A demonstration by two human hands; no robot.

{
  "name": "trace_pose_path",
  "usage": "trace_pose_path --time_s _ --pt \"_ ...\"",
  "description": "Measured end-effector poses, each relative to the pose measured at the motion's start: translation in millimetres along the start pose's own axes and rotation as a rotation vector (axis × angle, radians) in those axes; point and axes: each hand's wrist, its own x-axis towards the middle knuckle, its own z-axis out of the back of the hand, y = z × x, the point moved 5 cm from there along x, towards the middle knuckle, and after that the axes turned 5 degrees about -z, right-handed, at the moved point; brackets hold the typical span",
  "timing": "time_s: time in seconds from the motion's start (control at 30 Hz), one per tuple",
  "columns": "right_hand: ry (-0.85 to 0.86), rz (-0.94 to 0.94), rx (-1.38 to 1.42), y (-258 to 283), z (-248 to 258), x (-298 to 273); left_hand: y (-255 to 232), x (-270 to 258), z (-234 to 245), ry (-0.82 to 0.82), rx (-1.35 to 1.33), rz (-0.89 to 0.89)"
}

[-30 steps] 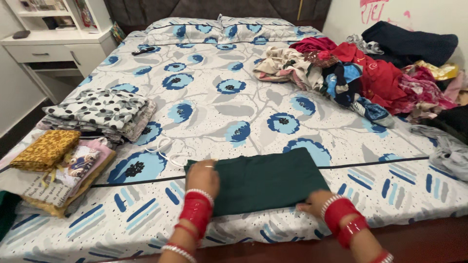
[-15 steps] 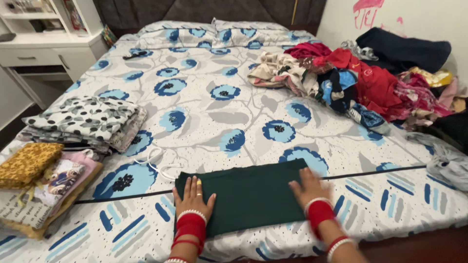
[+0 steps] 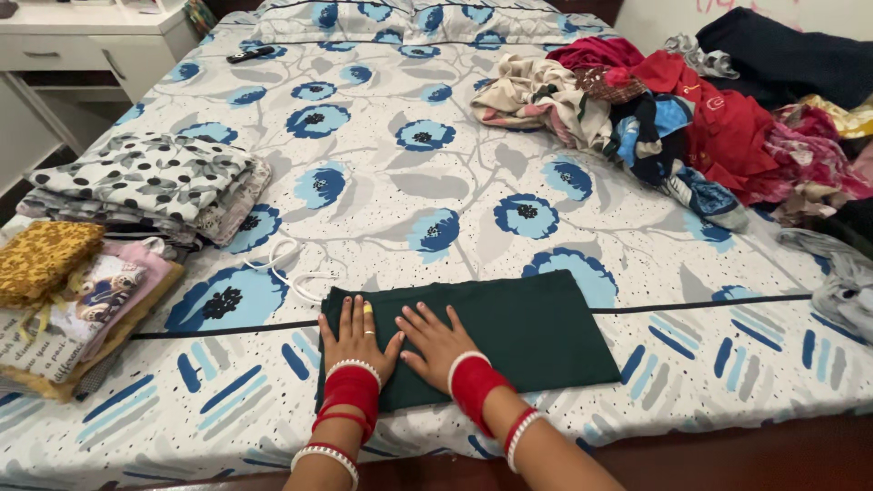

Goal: The person folds a green garment by smoothing it out on a bed, folding the sides inward, and then rolling the fabric into a compact rectangular shape.

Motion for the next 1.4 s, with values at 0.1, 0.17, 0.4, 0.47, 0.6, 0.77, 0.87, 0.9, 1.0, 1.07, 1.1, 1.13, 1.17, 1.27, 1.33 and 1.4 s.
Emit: trace_pose_path --time_s 0.1,0.17,0.4,0.47,0.6,0.77,0.87,0.9,1.0,1.07,1.1,1.13,1.17,1.27,1.33,1.4 --pt "-0.031 0.068 0.034 -22.3 2.7 12.2 -0.1 -0.5 1.9 0.004 -0.013 -0.008" --pt "-0.009 0.05 0.066 -54.1 5.2 4.4 -0.1 -2.1 6.1 0.014 -0.021 -0.001" --pt "-0.107 -0.592 -0.009 -225.7 6.5 -45.4 -1.5 -1.8 17.7 0.136 0.03 -0.007" --pt "-0.013 -0.726 -0.056 -240.8 -0.7 -43.1 -1.9 -3.1 20.3 0.174 0.028 0.002" --pt "-0.001 -0.81 -0.084 -181.1 1.9 -24.4 -1.7 -4.2 17.2 0.186 0.017 0.001" --pt "-0.215 -0.307 -0.004 -6.9 -14.2 7.8 -1.1 -0.9 5.7 0.045 0.043 -0.002" --pt "-0.213 -0.17 -0.005 11.6 -10.8 0.6 -0.3 2.9 -2.2 0.013 0.042 -0.019" --pt "-0.098 -0.151 0.009 10.3 -11.0 -0.2 -0.6 2.6 -4.8 0.02 0.043 -0.022" --pt "0.015 -0.313 -0.014 -57.4 11.0 -25.4 -1.3 1.8 -3.4 -0.016 0.025 -0.011" --pt "-0.034 -0.522 -0.044 -121.4 23.3 -60.8 -1.0 1.0 -1.2 -0.001 0.046 -0.009" --pt "-0.14 -0.619 -0.046 -150.7 29.7 -75.3 -1.4 0.9 0.7 -0.002 0.042 -0.009" --pt "-0.107 -0.682 -0.059 -178.7 29.7 -88.4 -1.6 0.3 1.6 0.013 0.045 -0.007" --pt "-0.077 -0.747 -0.074 -198.7 26.6 -97.1 -2.0 0.3 2.6 0.025 0.047 -0.005" --pt "-0.142 -0.793 -0.088 -214.7 12.1 -110.4 -2.3 -2.3 5.6 0.026 0.067 -0.002" --pt "-0.135 -0.864 -0.092 -218.0 -0.9 -114.9 -4.6 -3.0 7.7 0.034 0.069 -0.004" --pt "-0.131 -0.93 -0.087 -231.7 -14.9 -115.0 -7.4 -4.9 11.5 0.038 0.08 0.0"
